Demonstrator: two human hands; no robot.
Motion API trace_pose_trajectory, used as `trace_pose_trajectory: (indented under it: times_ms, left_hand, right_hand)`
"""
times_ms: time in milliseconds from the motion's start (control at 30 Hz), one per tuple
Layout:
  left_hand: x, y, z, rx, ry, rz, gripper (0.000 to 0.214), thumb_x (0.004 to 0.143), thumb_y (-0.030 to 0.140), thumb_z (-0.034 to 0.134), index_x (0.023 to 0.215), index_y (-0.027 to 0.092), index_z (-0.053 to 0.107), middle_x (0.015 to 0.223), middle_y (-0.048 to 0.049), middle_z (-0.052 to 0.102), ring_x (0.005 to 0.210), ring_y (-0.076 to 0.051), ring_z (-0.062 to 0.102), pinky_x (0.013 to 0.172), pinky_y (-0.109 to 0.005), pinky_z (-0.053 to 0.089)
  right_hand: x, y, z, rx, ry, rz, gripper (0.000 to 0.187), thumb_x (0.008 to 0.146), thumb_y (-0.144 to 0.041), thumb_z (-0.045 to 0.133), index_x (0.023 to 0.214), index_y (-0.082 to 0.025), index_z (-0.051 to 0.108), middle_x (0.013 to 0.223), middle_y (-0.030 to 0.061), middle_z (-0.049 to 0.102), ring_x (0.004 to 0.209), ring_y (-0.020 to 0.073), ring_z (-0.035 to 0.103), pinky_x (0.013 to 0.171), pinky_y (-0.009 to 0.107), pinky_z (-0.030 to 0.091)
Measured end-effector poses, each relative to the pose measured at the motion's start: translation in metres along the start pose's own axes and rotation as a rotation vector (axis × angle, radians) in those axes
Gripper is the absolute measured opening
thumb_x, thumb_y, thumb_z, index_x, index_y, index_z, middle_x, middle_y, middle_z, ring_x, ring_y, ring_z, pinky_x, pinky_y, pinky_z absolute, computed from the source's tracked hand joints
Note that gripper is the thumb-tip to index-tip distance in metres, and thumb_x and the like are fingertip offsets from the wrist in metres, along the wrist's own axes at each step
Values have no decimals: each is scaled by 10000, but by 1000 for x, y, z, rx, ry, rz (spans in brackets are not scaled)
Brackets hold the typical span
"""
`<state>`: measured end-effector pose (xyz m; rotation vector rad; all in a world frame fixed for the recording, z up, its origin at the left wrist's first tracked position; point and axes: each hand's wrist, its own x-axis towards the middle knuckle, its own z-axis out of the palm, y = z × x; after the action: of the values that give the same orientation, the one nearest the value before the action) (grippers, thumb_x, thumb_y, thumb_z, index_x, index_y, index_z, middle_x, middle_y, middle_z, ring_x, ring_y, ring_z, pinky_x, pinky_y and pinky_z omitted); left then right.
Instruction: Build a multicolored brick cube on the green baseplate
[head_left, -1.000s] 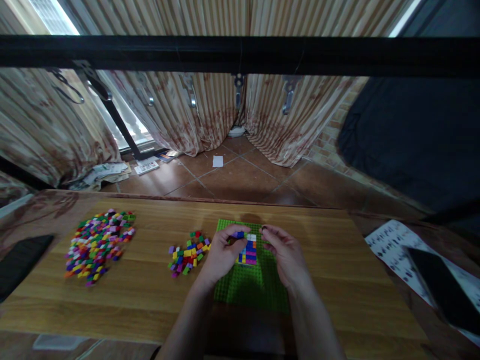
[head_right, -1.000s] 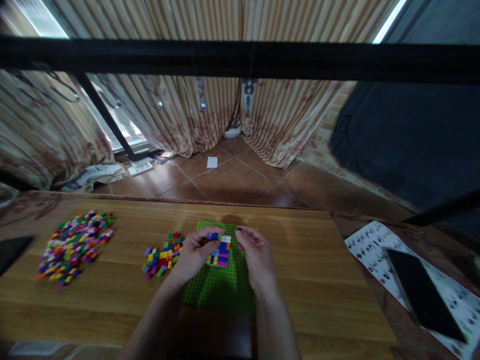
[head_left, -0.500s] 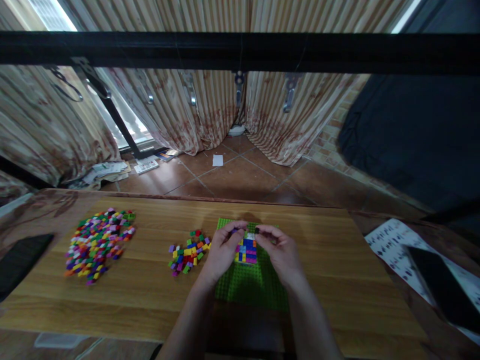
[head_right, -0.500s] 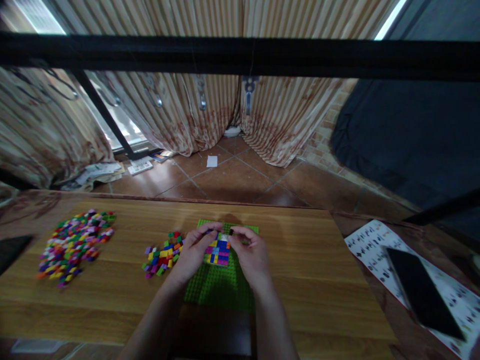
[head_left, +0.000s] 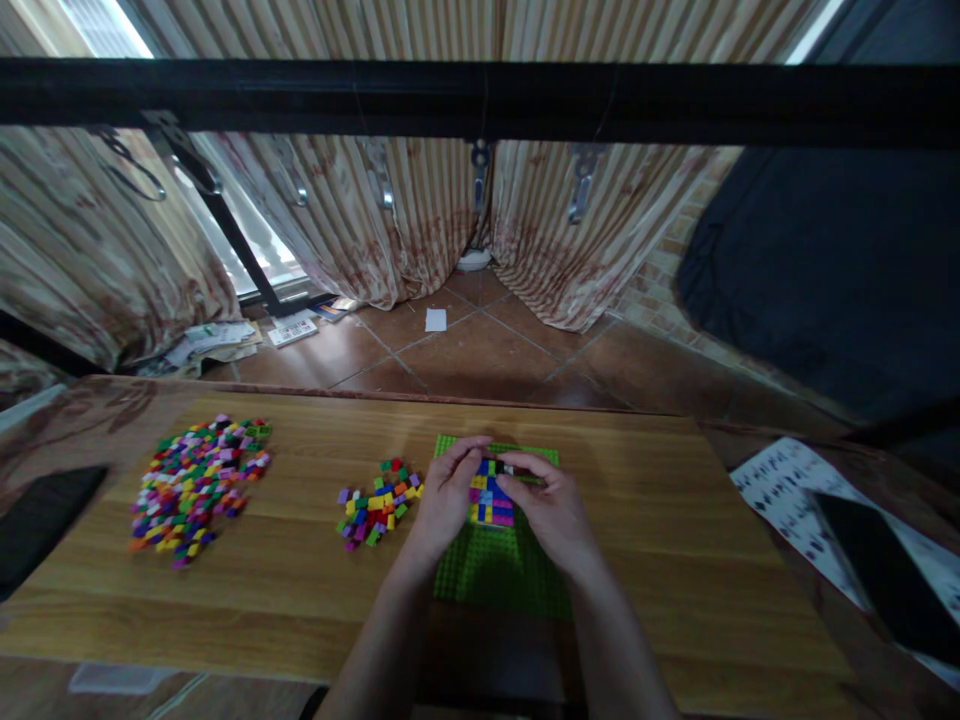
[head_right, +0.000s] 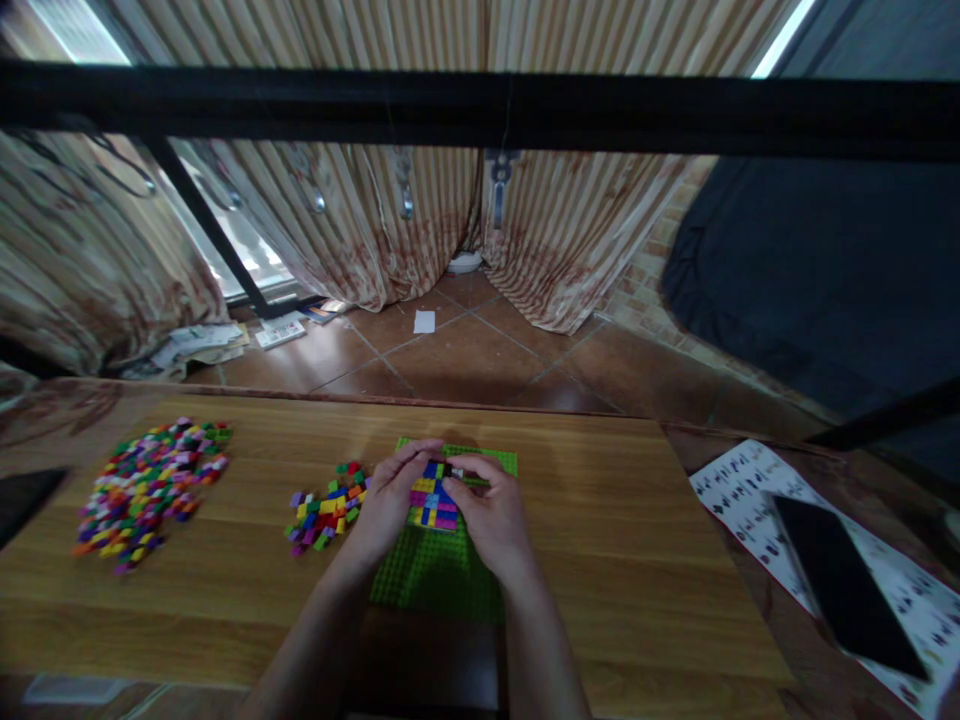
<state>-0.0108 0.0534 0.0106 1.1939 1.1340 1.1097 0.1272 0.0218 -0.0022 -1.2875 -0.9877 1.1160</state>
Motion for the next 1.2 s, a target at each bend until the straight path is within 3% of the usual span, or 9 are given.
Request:
trace_pose_trajectory:
  times_ms: [333,567,933,1200]
  left_hand:
    - [5,-12,3,-21,-19,38,254,801,303,632,1002,170,713,955,-47,712,908,-183,628,844,-282,475]
    - [6,-13,4,-9,-28,30,275,771,327,678,992,166,710,881,-37,698,814,-160,623,763,-261,487]
    - [10,-11,7,-96,-61,-118,324,677,315,759,949,149,703,757,-9,697,665,-137,619,615,-238,477]
    - [10,-8,8,-105,-38,-108,250,667,267,755,889,157,721,751,-1,694,653,-121,605,619,-228,467]
  right_hand:
    - [2,4,3,-18,17,17,227,673,-303,763,895,-261,784,922,34,743,850,211,669,752,350,541]
    - [4,1,3,-26,24,2,196,649,-286,764,843,-266,790,893,23,758,871,218,669,831,378,515]
    - [3,1,3,-3,14,3,166,650,-307,783,812,-275,787,875,10,762,861,218,673,845,386,511]
    - [0,-3,0,48,1,74,308,616,-291,803,921,-266,775,922,16,763,871,214,670,834,373,506]
